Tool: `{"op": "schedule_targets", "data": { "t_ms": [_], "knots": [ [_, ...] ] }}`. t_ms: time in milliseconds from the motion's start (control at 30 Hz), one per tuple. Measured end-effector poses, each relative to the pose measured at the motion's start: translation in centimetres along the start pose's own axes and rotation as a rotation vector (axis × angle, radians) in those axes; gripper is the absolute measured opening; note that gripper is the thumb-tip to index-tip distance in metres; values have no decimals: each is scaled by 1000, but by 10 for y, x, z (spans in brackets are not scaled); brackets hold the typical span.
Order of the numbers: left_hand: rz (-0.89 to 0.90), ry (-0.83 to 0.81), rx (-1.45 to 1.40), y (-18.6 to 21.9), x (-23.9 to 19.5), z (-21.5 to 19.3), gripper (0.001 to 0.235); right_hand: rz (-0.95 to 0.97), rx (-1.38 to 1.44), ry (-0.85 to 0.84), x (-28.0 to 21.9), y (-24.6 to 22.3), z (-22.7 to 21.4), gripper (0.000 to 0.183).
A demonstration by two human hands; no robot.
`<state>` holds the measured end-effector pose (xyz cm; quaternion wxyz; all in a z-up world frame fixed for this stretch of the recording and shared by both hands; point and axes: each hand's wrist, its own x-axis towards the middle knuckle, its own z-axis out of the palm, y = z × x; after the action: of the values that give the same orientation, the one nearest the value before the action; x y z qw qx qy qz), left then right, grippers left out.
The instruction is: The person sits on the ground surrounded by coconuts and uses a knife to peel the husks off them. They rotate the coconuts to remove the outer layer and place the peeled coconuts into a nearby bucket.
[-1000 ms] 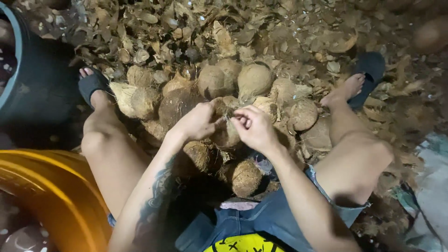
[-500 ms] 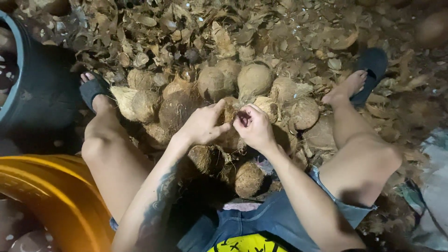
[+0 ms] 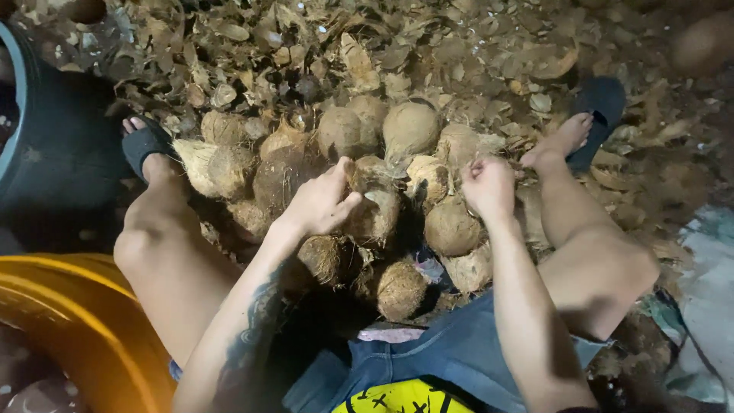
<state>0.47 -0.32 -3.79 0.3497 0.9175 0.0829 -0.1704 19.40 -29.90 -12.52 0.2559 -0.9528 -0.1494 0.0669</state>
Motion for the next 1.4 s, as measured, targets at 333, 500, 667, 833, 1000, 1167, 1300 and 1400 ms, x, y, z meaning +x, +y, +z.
{"op": "schedule_targets", "data": {
  "t_ms": [333,500,667,833,1000,1167,1300,1400],
  "knots": [
    [61,82,-105,13,-8,-9,79,250,-244,-404,-2,-9,35,30],
    [110,56,-72,5,5,-2,79,-343,478,-106,-34,-97,-18,12],
    [137,47,-34,0,13,12,84,-533,459,-57,-55,-136,-2,18],
    [135,34,4,-1,18,21,82,-589,489,21,-59,-136,26,14],
    [152,5,-11,5,17,21,77,-391,621,3,-61,-128,36,11],
    [155,11,13,17,15,14,70,-245,763,-27,-60,-118,25,7],
    [166,23,61,5,29,30,60,-78,909,-29,-64,-128,11,6],
    [176,9,113,18,21,25,57,253,1158,-8,-64,-151,-13,6]
  ]
}}
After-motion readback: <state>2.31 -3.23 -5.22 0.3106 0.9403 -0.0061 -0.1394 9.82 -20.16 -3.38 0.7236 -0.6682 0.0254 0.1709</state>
